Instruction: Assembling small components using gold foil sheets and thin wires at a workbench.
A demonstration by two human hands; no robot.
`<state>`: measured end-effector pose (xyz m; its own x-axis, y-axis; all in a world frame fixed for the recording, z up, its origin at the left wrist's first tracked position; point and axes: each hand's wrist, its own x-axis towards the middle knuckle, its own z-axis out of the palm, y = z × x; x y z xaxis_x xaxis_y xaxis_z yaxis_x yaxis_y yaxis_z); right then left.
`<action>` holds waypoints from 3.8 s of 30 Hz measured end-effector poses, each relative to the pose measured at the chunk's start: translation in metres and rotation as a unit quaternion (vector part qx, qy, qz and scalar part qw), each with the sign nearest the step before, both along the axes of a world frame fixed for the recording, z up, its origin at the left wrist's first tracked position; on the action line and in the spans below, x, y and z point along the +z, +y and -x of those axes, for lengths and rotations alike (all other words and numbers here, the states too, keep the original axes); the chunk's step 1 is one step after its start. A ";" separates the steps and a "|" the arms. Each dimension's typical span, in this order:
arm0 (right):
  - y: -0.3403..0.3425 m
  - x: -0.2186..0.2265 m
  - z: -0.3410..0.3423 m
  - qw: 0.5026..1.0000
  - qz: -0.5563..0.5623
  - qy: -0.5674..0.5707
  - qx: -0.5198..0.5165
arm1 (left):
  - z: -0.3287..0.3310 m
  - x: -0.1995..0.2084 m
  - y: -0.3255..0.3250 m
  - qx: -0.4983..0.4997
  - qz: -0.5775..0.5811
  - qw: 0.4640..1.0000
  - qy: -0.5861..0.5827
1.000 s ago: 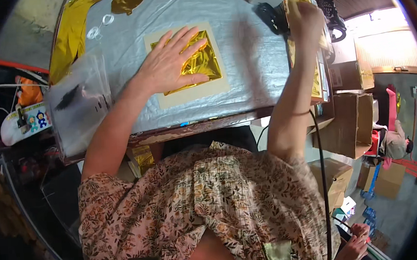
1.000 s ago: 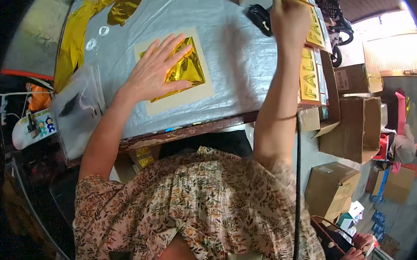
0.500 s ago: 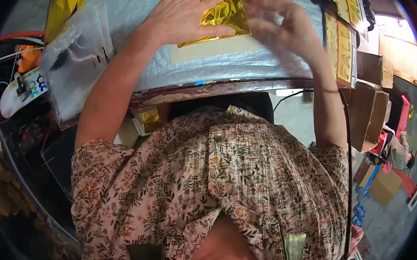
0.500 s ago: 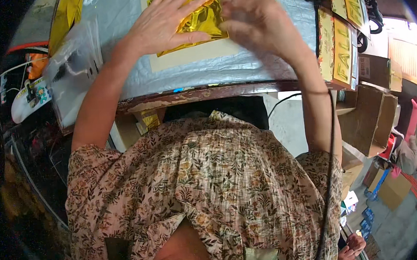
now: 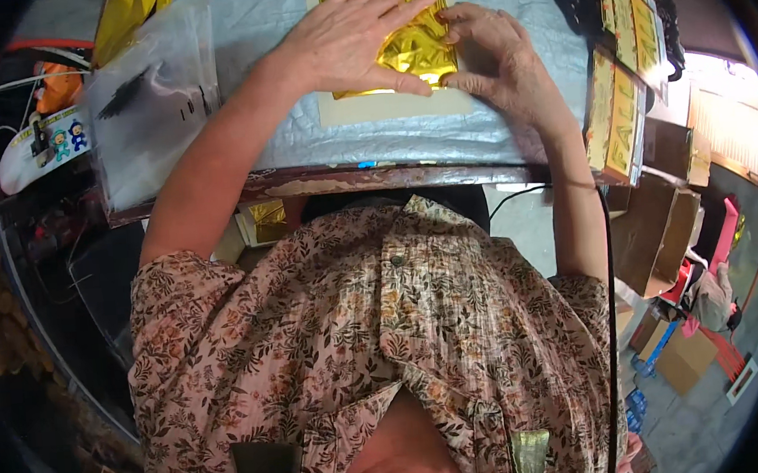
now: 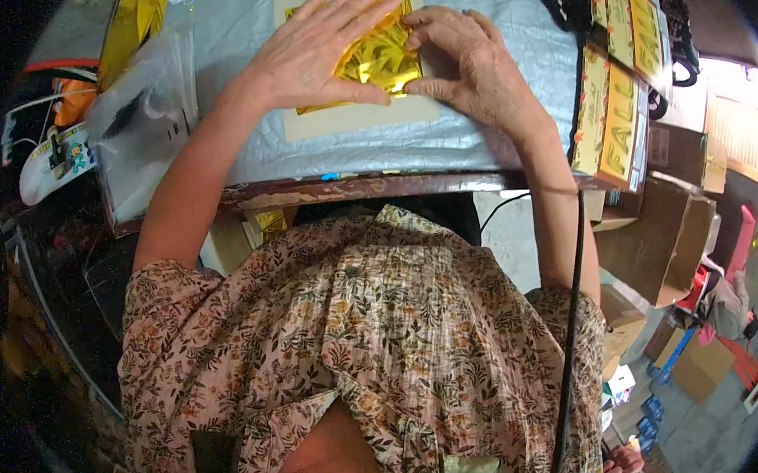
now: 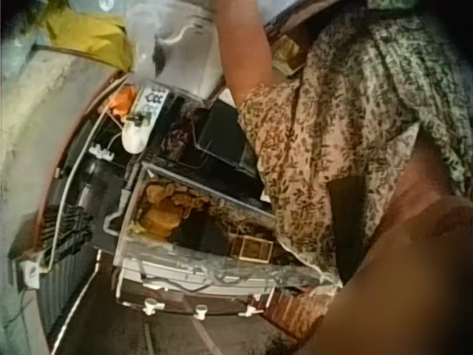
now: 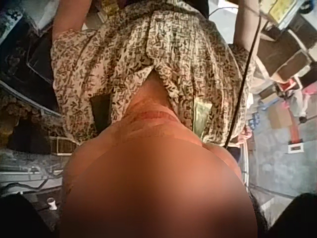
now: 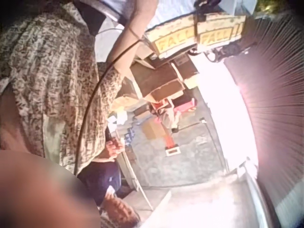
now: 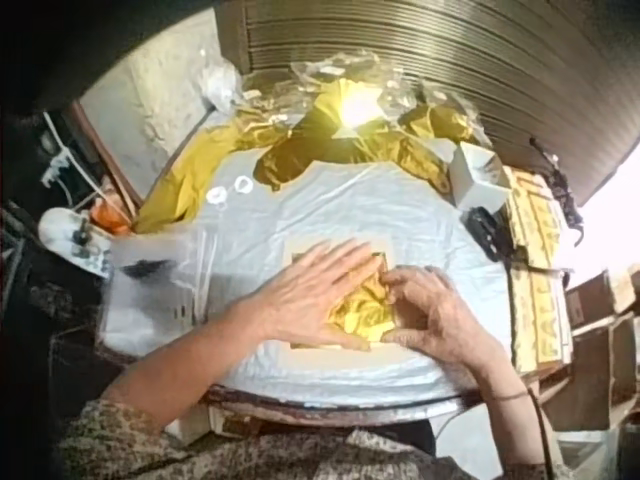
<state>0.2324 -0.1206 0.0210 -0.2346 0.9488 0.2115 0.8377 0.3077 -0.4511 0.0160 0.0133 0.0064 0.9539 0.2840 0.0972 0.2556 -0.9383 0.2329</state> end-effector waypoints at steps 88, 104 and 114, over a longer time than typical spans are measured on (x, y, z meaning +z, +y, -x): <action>0.026 -0.029 0.057 0.983 -0.036 -0.158 -0.092 | 0.023 -0.020 -0.013 0.081 0.019 0.993 -0.078; 0.033 -0.031 0.040 0.987 -0.044 -0.133 -0.079 | 0.019 -0.023 -0.013 0.081 0.017 0.995 -0.063; 0.007 -0.015 0.001 0.981 0.021 0.089 -0.172 | 0.022 -0.030 -0.012 0.088 -0.053 0.993 -0.053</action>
<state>0.2316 -0.1134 0.0061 0.1372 0.9741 0.1796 0.7958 -0.0004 -0.6055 -0.0060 0.0009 -0.0234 0.8729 0.4286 0.2330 0.3974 -0.9018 0.1699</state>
